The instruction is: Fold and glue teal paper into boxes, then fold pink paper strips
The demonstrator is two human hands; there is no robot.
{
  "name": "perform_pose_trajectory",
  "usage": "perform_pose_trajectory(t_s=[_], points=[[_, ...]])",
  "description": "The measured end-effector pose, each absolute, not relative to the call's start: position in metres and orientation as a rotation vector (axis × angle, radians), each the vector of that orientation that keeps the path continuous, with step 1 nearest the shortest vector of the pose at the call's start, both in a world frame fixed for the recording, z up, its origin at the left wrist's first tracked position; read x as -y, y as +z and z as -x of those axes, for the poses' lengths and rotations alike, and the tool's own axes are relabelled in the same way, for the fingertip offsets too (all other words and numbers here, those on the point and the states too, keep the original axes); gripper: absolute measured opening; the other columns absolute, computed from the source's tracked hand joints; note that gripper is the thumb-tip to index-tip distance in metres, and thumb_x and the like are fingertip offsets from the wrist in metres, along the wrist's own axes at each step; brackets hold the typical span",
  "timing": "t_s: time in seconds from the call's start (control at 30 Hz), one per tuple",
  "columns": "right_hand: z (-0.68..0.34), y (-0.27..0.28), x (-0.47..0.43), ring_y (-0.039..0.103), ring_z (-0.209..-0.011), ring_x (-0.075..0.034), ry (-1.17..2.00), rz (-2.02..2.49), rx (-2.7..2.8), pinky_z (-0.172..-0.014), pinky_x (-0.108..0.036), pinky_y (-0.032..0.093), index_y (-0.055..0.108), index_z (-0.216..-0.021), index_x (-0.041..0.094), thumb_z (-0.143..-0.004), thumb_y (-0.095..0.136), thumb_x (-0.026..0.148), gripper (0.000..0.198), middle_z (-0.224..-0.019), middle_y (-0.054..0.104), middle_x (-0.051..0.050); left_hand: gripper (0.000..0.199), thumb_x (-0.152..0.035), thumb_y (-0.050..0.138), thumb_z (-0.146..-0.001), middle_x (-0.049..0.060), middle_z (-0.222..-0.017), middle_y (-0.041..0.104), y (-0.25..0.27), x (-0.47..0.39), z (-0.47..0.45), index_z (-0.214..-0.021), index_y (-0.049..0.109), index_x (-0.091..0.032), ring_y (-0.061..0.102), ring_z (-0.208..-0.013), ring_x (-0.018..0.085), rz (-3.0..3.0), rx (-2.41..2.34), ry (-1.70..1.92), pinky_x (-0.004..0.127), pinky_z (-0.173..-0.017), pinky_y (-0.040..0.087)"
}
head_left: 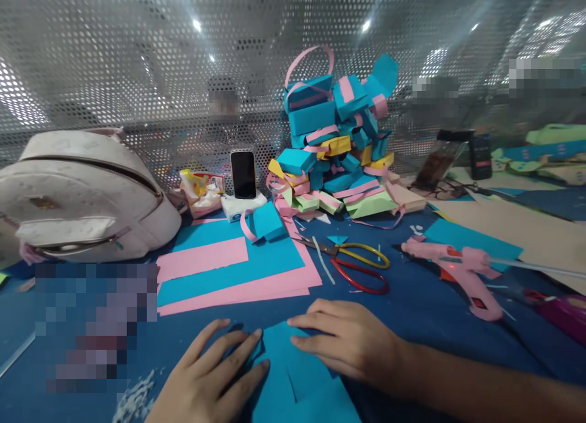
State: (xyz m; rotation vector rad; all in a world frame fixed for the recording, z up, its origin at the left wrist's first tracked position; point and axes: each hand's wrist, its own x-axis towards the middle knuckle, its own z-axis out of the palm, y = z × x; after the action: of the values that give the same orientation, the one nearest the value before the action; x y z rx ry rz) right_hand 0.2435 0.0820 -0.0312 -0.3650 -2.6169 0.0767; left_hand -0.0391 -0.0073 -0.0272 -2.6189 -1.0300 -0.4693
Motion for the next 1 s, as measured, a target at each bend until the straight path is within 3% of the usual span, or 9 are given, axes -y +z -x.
perform_pose_trajectory(t_s=[0.1,0.27,0.5,0.67,0.83,1.0], points=[[-0.244,-0.031,-0.082,0.060,-0.091,-0.018,0.102,0.353,2.606,-0.072,-0.030,0.053,0.070,-0.110,0.019,-0.098,0.048,0.018,0.025,-0.117,0.070,-0.009,0.030,-0.024,0.042,-0.102,0.001,-0.127,0.069,-0.025,0.008,0.036,-0.119,0.067,-0.026,0.064,-0.111,0.022,2.577,1.077,-0.567,0.051,-0.113,0.034],[-0.244,-0.029,-0.082,0.059,-0.092,-0.018,0.122,0.339,2.601,-0.072,-0.030,0.053,0.069,-0.111,0.018,-0.100,0.046,0.019,0.026,-0.119,0.069,-0.009,0.037,-0.022,0.038,-0.103,0.001,-0.137,0.063,-0.015,0.011,0.035,-0.135,0.057,-0.020,0.064,-0.115,0.020,2.594,1.006,-0.325,0.045,-0.120,0.024],[-0.244,-0.027,-0.082,0.058,-0.092,-0.018,0.107,0.338,2.636,-0.074,-0.030,0.053,0.069,-0.111,0.018,-0.100,0.043,0.020,0.028,-0.118,0.069,-0.010,0.043,-0.024,0.025,-0.107,0.002,-0.133,0.066,-0.017,0.016,0.029,-0.138,0.054,-0.022,0.061,-0.120,0.018,2.553,1.019,-0.338,0.042,-0.118,0.033],[-0.244,-0.026,-0.082,0.059,-0.091,-0.018,0.113,0.323,2.625,-0.072,-0.030,0.053,0.069,-0.112,0.018,-0.100,0.045,0.019,0.027,-0.119,0.069,-0.009,0.041,-0.028,0.028,-0.106,0.003,-0.139,0.061,-0.018,0.017,0.031,-0.137,0.055,-0.023,0.060,-0.123,0.023,2.486,1.056,-0.283,0.046,-0.113,0.038],[-0.245,-0.028,-0.082,0.059,-0.092,-0.018,0.089,0.357,2.639,-0.073,-0.029,0.052,0.069,-0.112,0.019,-0.099,0.047,0.020,0.026,-0.118,0.070,-0.009,0.042,-0.028,0.033,-0.105,0.005,-0.137,0.063,-0.017,0.014,0.037,-0.141,0.051,-0.018,0.062,-0.122,0.023,2.577,0.946,-0.328,0.040,-0.112,0.043],[-0.244,-0.031,-0.082,0.060,-0.091,-0.018,0.088,0.346,2.620,-0.072,-0.030,0.053,0.069,-0.111,0.019,-0.099,0.047,0.019,0.026,-0.117,0.070,-0.009,0.044,-0.024,0.029,-0.105,0.007,-0.136,0.063,-0.019,0.012,0.038,-0.142,0.050,-0.017,0.060,-0.124,0.024,2.558,0.900,-0.284,0.043,-0.106,0.050]])
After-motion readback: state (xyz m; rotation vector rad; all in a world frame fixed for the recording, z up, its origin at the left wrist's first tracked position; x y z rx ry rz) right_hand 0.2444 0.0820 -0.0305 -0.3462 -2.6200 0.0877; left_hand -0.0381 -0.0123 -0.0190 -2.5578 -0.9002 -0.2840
